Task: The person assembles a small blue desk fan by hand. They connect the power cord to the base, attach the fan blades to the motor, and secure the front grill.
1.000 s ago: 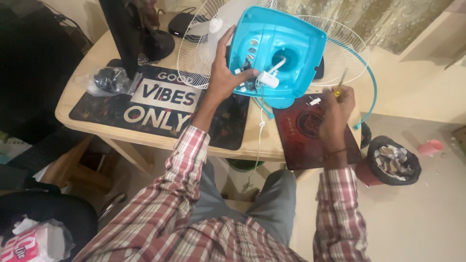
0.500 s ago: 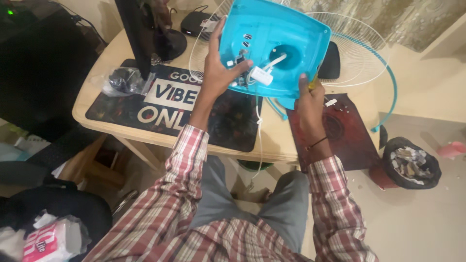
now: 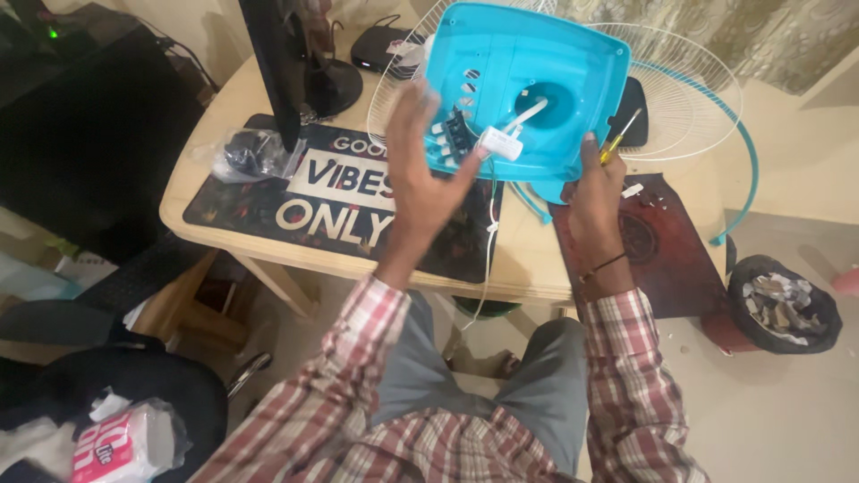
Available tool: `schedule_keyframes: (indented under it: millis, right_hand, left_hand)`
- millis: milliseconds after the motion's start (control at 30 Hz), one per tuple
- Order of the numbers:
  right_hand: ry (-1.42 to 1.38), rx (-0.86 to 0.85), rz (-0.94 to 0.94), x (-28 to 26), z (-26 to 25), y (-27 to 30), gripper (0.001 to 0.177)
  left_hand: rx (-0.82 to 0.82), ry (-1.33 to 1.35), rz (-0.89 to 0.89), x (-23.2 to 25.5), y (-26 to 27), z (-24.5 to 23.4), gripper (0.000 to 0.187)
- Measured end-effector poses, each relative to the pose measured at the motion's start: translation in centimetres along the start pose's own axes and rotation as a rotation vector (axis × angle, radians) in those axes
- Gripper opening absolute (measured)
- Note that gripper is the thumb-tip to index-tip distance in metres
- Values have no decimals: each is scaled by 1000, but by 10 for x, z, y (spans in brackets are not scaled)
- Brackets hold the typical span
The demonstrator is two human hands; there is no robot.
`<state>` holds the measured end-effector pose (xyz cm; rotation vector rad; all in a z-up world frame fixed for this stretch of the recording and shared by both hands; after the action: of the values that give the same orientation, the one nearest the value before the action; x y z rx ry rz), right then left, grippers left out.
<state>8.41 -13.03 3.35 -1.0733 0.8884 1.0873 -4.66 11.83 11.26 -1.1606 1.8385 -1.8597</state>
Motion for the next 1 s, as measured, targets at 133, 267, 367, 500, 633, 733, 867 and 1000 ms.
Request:
schedule_keyframes:
  millis: [133,267,367,500,633,733,867,1000]
  right_hand:
    - [-108,-16,49,3,5,5,20]
    - [-220,-41,147,-3,11,21,18]
    - [-201,-24,169,-2,11,27,16]
    - [-158,0,167,10,6,21,21]
    - [-173,-33,132,16,4,19,26]
    - [-194,-28,151,16,6,20,28]
    - [-211,-76,108,3,11,28,20]
    - [-55,-170,9,-17,17,52,15]
  left_hand:
    - [-185,-245,64,36,15,40,72]
    - [-274,-419,46,35,13,67,72]
    - [-338,-497,-52,17,11,72,61]
    - [-322,-521,-122,7,12,64,52]
    - [-305,-497,-104,6,7,68,40]
    - [-289,-471,-115,4,1,74,39]
    - [-276,-454,-132,1,-6,79,31]
    - [-267,-466,-130,0,-9,82,30]
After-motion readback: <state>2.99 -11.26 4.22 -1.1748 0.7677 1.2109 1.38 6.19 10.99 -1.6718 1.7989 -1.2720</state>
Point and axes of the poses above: each hand's wrist, its own y-axis away from the middle knuckle, its own z-axis out of the palm, x = y × z, the point moved 8 cm from there along -y, towards the middle knuckle, and after that the axes turned 3 degrees about y, right-handed, at the moved point
